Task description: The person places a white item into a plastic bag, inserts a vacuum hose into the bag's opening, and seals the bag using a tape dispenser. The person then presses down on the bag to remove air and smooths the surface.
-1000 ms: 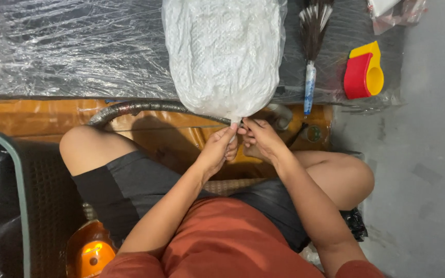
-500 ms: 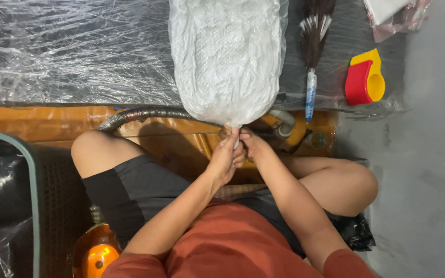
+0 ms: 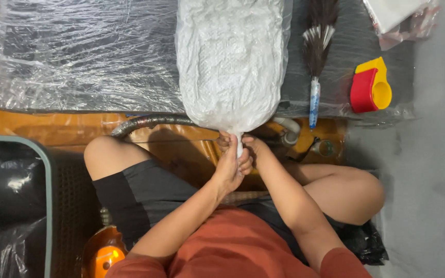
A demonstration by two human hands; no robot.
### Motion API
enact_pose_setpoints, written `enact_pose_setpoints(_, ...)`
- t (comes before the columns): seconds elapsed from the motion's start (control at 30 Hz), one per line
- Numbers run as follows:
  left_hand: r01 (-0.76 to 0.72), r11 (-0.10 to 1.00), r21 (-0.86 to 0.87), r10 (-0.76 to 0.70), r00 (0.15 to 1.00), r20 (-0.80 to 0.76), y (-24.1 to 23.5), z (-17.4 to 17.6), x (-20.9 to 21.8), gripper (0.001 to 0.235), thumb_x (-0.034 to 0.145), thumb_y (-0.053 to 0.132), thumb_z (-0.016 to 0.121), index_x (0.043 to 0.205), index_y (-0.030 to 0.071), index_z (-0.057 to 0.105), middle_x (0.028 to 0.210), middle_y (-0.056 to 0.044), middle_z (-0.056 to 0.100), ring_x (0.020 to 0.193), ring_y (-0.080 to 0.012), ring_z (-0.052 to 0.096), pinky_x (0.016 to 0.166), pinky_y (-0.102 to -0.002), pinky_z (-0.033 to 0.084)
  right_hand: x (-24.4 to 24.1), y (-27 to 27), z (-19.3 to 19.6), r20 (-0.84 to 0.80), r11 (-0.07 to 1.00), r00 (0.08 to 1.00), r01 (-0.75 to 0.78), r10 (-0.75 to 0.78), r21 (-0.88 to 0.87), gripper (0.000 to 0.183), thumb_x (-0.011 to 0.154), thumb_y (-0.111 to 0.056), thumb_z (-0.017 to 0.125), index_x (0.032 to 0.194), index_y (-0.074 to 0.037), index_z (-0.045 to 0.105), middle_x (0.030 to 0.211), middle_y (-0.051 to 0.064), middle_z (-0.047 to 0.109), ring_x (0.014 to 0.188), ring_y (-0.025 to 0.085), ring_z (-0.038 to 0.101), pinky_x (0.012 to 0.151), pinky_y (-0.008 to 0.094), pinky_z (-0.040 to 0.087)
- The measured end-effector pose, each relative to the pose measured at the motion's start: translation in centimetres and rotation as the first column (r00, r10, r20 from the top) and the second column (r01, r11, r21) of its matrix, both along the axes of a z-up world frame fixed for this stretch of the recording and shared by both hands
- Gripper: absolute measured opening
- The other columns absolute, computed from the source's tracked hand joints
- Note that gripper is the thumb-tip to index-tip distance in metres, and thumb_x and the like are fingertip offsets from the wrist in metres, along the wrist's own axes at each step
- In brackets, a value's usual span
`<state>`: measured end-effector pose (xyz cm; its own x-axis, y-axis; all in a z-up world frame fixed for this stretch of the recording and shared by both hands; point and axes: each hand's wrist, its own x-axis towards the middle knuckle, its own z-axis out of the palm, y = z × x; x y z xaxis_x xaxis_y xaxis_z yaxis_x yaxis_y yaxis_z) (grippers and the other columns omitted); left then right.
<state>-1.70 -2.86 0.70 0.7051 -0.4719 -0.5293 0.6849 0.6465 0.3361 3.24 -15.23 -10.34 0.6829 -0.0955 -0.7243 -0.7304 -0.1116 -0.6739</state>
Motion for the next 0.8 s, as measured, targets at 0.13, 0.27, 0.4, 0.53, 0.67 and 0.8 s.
enact_pose_setpoints(0.13,-0.007,1.000,-0.004,0.007,1.000,0.003,0.1,-0.3,0.0,0.054,0.108,0.061,0.035,0.108,0.017,0.064,0.051,0.007,0.016,0.039,-0.0055,0.020,0.038,-0.017,0.020,0.0,0.0,-1.2,-0.008,0.996,0.998,-0.056,0.056,-0.075,0.036,0.102,-0.033,0.049,0.121,-0.009,0.069,0.112,0.008,0.064,0.107,0.021,0.057,0.089,0.036,0.048)
enact_pose_setpoints(0.27,-0.031,0.999,-0.018,0.031,0.999,0.026,-0.1,-1.1,0.0,0.052,0.107,0.060,0.037,0.116,0.016,0.063,0.052,0.007,0.016,0.039,-0.0057,0.019,0.037,-0.018,0.022,-0.2,-0.6,-1.8,-0.020,0.980,0.994,-0.111,0.109,-0.162,0.040,0.103,-0.034,0.046,0.126,-0.010,0.069,0.120,0.010,0.067,0.117,0.023,0.059,0.096,0.038,0.049)
enact_pose_setpoints(0.4,-0.032,0.999,0.035,0.030,0.998,0.057,-0.4,-0.6,-0.5,0.054,0.107,0.061,0.035,0.122,0.016,0.060,0.052,0.007,0.019,0.039,-0.0053,0.024,0.037,-0.017,0.024,-1.3,-1.6,-3.5,-0.045,0.954,0.986,-0.165,0.159,-0.250,0.044,0.104,-0.036,0.044,0.130,-0.010,0.069,0.129,0.013,0.069,0.128,0.026,0.060,0.103,0.040,0.050)
enact_pose_setpoints(0.53,-0.032,0.978,0.205,0.011,0.994,0.106,-0.1,-0.9,-0.5,0.054,0.107,0.061,0.036,0.130,0.017,0.056,0.053,0.006,0.027,0.040,-0.0067,0.033,0.037,-0.019,0.030,-0.1,0.6,9.8,-0.094,0.680,0.852,-0.473,0.515,-0.560,0.041,0.094,-0.028,0.051,0.116,-0.004,0.076,0.112,0.019,0.075,0.113,0.036,0.069,0.092,0.050,0.056)
enact_pose_setpoints(0.67,-0.049,0.942,0.332,-0.005,0.987,0.159,0.8,-1.9,-0.5,0.047,0.108,0.055,0.040,0.134,0.019,0.054,0.057,0.002,0.034,0.043,-0.0092,0.040,0.037,-0.020,0.035,-2.1,-1.8,17.2,-0.176,0.420,0.761,-0.517,0.625,-0.746,0.033,0.090,-0.041,0.058,0.094,-0.015,0.077,0.084,0.008,0.076,0.090,0.030,0.075,0.075,0.045,0.058)
enact_pose_setpoints(0.8,-0.097,0.732,0.674,-0.241,0.889,0.389,2.7,-2.9,0.2,0.045,0.110,0.051,0.041,0.112,0.013,0.066,0.056,-0.003,0.051,0.049,-0.0156,0.056,0.044,-0.026,0.045,-2.9,-1.2,20.4,0.467,0.472,0.318,0.066,0.825,-0.879,0.033,0.086,-0.025,0.075,0.116,-0.018,0.062,0.110,0.003,0.054,0.109,0.029,0.057,0.091,0.045,0.046)
